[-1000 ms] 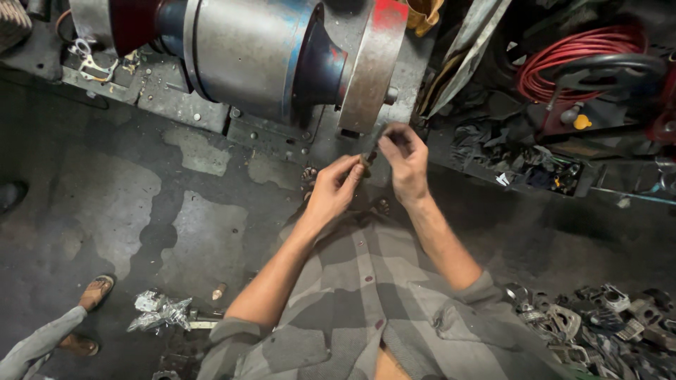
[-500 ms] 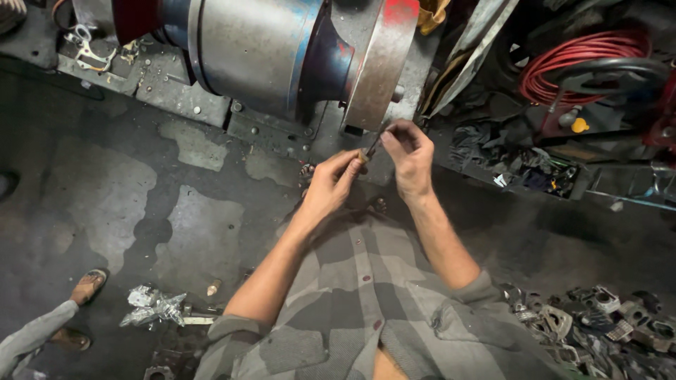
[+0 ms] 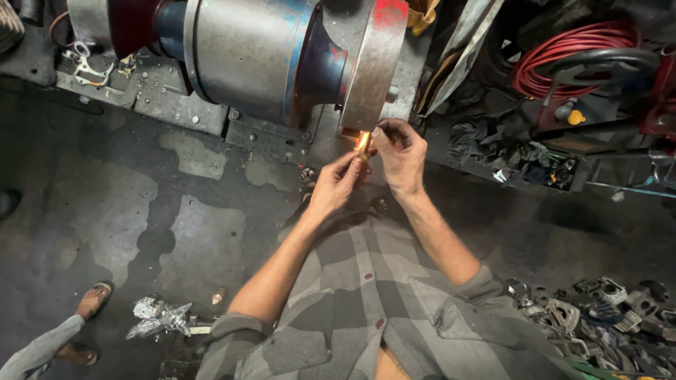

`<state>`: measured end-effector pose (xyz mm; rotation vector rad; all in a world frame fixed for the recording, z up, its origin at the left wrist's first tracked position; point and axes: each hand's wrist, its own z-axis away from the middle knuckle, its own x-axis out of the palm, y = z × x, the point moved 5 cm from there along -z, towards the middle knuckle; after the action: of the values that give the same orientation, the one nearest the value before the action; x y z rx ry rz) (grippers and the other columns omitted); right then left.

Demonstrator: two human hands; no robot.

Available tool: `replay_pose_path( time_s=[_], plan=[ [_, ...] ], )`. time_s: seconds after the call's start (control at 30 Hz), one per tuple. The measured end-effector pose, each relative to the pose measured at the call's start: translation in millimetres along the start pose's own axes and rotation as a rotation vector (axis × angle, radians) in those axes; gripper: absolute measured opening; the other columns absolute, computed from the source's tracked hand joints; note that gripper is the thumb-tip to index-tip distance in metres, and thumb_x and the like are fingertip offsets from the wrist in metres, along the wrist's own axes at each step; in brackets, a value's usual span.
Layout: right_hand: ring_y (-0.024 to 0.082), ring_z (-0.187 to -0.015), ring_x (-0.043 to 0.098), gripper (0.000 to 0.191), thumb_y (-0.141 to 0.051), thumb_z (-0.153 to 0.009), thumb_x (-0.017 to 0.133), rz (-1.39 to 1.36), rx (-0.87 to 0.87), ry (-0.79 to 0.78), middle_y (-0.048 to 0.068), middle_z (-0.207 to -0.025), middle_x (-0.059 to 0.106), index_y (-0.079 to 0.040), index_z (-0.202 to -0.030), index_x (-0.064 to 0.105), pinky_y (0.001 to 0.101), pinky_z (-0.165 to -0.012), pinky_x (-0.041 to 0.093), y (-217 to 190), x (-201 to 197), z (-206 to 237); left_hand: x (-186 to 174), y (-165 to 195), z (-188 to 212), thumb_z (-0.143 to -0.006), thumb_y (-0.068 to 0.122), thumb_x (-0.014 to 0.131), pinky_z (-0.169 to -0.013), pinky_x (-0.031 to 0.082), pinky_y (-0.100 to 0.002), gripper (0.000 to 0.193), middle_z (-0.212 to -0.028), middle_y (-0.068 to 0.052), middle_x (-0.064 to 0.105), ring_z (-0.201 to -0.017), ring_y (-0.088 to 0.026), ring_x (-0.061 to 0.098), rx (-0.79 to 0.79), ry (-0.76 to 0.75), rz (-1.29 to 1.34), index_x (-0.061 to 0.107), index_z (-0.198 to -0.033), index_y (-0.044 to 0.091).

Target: The person holds a small metal blade against a spinning bench grinder, producing sparks while grinding its edge. They then carry the blade to a workbench and use it to scrape gasket residue and debris from an engine cylinder head, working around its surfaces and openings by hand.

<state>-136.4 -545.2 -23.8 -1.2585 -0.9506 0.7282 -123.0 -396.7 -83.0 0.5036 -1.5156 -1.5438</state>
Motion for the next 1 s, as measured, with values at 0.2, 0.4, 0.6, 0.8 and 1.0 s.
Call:
replay_pose_path(
  time_s=[0.2,0.4,0.6,0.8,1.0],
  plan=[
    [0.009,-0.084,0.065,0.02,-0.01,-0.101,0.073,0.08,-0.053,0.004,0.005,-0.099,0.068,0.006,-0.111,0.066,0.025,-0.073,0.057,-3.3,-1.3,3.1,12.7,10.2,6.5,-0.112,0.026,0.053,-0.075,0.051,-0.023,0.036,-0.094,0.002,0.063,-0.085,-0.005,0.058,-0.024,0.012,0.045,0.068,-0.135,0.004],
    [0.009,-0.092,0.06,0.015,-0.006,-0.101,0.071,-0.03,-0.059,-0.036,0.004,-0.104,0.065,0.003,-0.111,0.064,0.0247,-0.08,0.052,2.7,-10.5,5.6,25.9,47.4,12.0,-0.114,0.019,0.056,-0.081,0.053,-0.025,0.023,-0.098,-0.001,0.068,-0.09,-0.008,0.063,0.171,-0.015,-0.125,0.068,-0.11,0.0],
    [0.014,-0.093,0.064,0.012,-0.006,-0.102,0.063,-0.356,0.022,-0.146,0.008,-0.103,0.068,0.0,-0.113,0.063,0.0289,-0.087,0.051,5.1,-29.2,9.3,21.0,111.0,33.6,-0.096,0.013,0.071,-0.069,0.053,-0.031,0.023,-0.093,-0.01,0.067,-0.076,-0.022,0.066,0.363,0.126,-0.727,0.073,-0.117,0.005],
    [0.012,-0.094,0.062,0.013,-0.002,-0.101,0.067,-0.316,0.017,-0.111,0.004,-0.104,0.064,-0.002,-0.113,0.061,0.0282,-0.087,0.052,13.2,-28.0,3.9,13.0,100.9,31.9,-0.103,0.015,0.068,-0.071,0.053,-0.033,0.022,-0.092,-0.012,0.066,-0.076,-0.025,0.065,0.223,0.066,-0.639,0.07,-0.12,0.002],
    [0.008,-0.098,0.059,0.013,-0.001,-0.101,0.071,-0.098,-0.013,-0.091,0.001,-0.109,0.061,0.0,-0.111,0.062,0.0251,-0.088,0.051,18.0,-15.7,-5.1,3.6,39.9,5.2,-0.108,0.019,0.06,-0.08,0.054,-0.028,0.03,-0.097,-0.007,0.074,-0.089,-0.01,0.066,0.176,0.014,-0.268,0.065,-0.129,-0.001]
  ],
)
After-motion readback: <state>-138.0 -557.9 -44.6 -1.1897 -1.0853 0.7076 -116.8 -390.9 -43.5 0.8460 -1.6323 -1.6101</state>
